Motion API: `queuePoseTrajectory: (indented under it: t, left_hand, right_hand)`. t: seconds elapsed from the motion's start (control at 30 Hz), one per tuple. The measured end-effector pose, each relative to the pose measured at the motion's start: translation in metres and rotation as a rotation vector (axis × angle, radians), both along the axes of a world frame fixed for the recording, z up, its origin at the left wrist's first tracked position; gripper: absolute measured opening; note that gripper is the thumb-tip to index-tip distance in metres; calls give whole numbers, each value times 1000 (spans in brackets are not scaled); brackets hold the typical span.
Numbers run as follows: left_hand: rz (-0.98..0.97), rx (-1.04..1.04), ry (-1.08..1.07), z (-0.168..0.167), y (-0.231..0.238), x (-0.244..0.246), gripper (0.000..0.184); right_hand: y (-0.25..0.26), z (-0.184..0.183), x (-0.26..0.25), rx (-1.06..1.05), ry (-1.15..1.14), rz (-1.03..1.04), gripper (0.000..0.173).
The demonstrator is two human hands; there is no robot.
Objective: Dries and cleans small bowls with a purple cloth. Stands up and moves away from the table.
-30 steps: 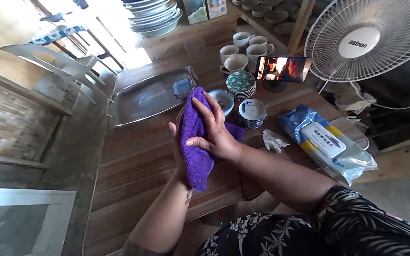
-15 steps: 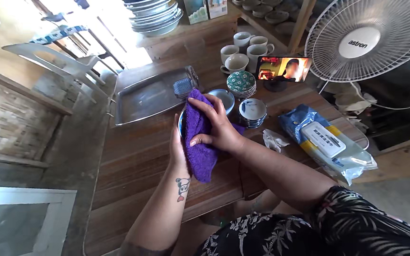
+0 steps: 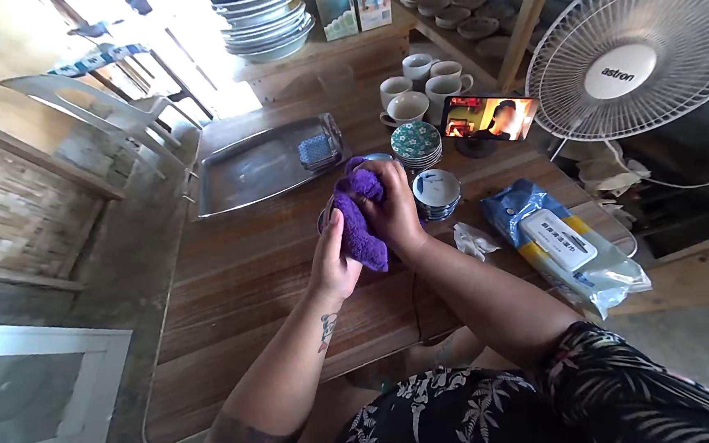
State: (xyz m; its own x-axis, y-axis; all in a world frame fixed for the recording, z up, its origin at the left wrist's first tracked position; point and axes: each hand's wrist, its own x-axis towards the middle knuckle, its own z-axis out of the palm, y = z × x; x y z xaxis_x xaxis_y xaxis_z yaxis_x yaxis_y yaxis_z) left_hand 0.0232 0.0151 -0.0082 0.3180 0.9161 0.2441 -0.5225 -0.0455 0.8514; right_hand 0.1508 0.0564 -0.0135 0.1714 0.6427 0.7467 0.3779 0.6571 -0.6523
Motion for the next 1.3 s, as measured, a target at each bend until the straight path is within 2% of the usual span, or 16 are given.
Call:
queuePoseTrajectory:
  t: [0.1, 0.37, 0.5, 0.6, 0.73, 0.83, 0.87, 0.97, 1.07, 1.17, 1.3]
  left_hand:
    - [90, 61, -22, 2, 4, -3, 48]
    - [230, 222, -65, 2, 13, -14, 56]
    - [360, 199, 15, 5, 14, -19, 59]
    - [439, 224, 82, 4, 19, -22, 61]
    - [332, 303, 183, -1, 14, -23, 61]
    - [219, 230, 197, -5, 0, -18, 70]
    - [211, 165, 157, -5, -4, -14, 68]
    - [151, 142, 18, -6, -3, -5, 59]
    - [177, 160, 4, -1, 0, -4, 60]
    - [247, 251, 48, 4, 6, -13, 61]
    - [394, 303, 59, 4, 16, -23, 63]
  right_hand:
    - [0, 1, -1, 37, 37, 48, 37]
    - [0, -2, -5, -30, 38, 178, 52]
    - [-5, -2, -8, -154, -44, 280, 70]
    - [-9, -6, -12, -141, -144, 289, 90]
    - [-14, -8, -14, -124, -153, 225, 101]
    - [-17, -5, -13, -74, -95, 137, 97]
    - [-17, -4, -12, -58, -74, 112, 93]
    - [-12, 0, -8, -31, -20, 78, 73]
    - [-7, 4, -2, -10, -12, 108, 58]
    - [-3, 3, -3, -2, -23, 168, 57]
    - [-3, 0, -5, -73, -60, 244, 66]
